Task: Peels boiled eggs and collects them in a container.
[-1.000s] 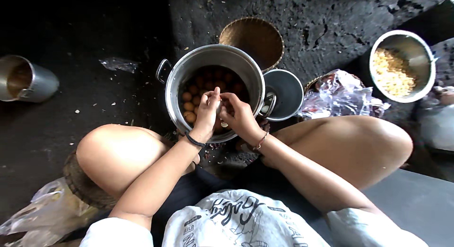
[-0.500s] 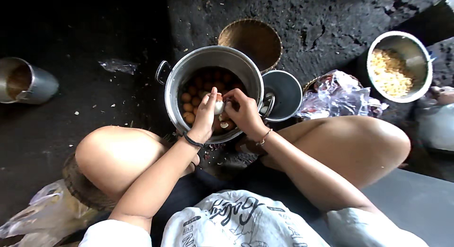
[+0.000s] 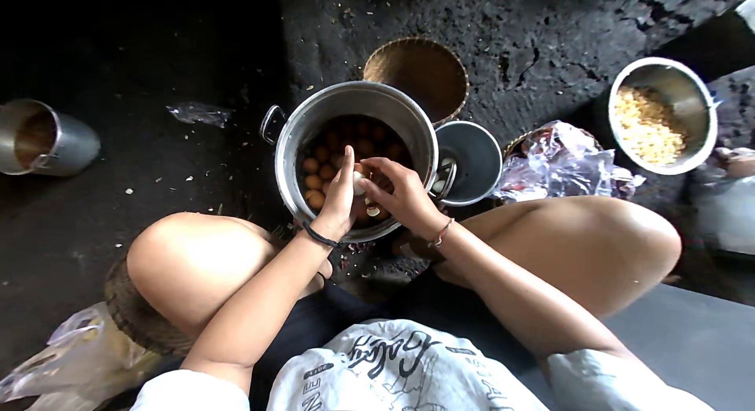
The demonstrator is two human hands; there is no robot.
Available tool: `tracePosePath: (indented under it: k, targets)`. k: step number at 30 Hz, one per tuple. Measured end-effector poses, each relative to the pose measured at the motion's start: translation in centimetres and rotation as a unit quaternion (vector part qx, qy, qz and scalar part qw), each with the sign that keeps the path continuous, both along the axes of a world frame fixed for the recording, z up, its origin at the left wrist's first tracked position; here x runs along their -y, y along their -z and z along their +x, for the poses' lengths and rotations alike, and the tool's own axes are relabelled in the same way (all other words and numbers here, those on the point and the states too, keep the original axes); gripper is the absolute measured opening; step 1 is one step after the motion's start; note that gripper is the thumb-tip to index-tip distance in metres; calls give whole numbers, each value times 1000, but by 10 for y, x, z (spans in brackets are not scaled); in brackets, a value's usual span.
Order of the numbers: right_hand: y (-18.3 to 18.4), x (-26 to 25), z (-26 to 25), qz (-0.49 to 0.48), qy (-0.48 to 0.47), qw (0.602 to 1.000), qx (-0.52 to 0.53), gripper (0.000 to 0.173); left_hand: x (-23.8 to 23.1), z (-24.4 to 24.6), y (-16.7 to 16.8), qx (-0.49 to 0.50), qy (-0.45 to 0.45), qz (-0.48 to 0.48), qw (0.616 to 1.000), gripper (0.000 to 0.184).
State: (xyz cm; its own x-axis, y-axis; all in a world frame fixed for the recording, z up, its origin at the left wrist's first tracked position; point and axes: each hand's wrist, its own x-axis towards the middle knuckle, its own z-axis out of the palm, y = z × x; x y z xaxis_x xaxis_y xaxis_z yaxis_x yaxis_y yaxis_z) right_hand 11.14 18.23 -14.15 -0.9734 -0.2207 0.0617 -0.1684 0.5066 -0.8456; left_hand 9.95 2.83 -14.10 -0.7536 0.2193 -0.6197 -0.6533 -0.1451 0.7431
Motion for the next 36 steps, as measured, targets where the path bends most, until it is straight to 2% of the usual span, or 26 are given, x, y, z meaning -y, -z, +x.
tracePosePath:
  k: [4, 10, 13, 16, 19, 20, 22, 26, 30, 32, 36]
  targets:
    - [1, 0, 1, 9, -4, 1000, -27, 32, 1, 1, -2, -22, 30, -8, 999, 73]
    - [11, 7, 1, 130, 21, 985, -107, 25, -2, 0, 4, -38, 55, -38, 997, 67]
    - [11, 3, 2, 121, 18, 987, -100, 21, -2, 0, 2, -27, 62, -41, 997, 69]
    - [10, -4, 2, 59, 18, 995, -72, 18, 1, 1, 3, -22, 68, -39, 997, 78]
    - [16, -12, -2, 9, -12, 999, -45, 29, 2, -4, -4, -54, 84, -104, 990, 87]
    - [18, -15, -3, 10, -24, 999, -43, 33, 2, -7, -7, -78, 100, -145, 981, 88]
    - [18, -16, -5, 21, -42, 998, -50, 25, 2, -16, -4, -111, 138, -183, 967, 82]
    - [5, -10, -3, 78, -54, 994, -59, 19, 1, -29, 11, -128, 152, -193, 961, 70]
    - [11, -1, 0, 119, -25, 989, -84, 16, 3, -22, 3, -136, 152, -186, 961, 67]
    - [16, 0, 1, 121, -14, 988, -96, 12, 3, -14, -10, -136, 152, -205, 957, 70]
    - [16, 0, 2, 111, -4, 990, -83, 9, 2, -12, -10, -154, 152, -220, 951, 67]
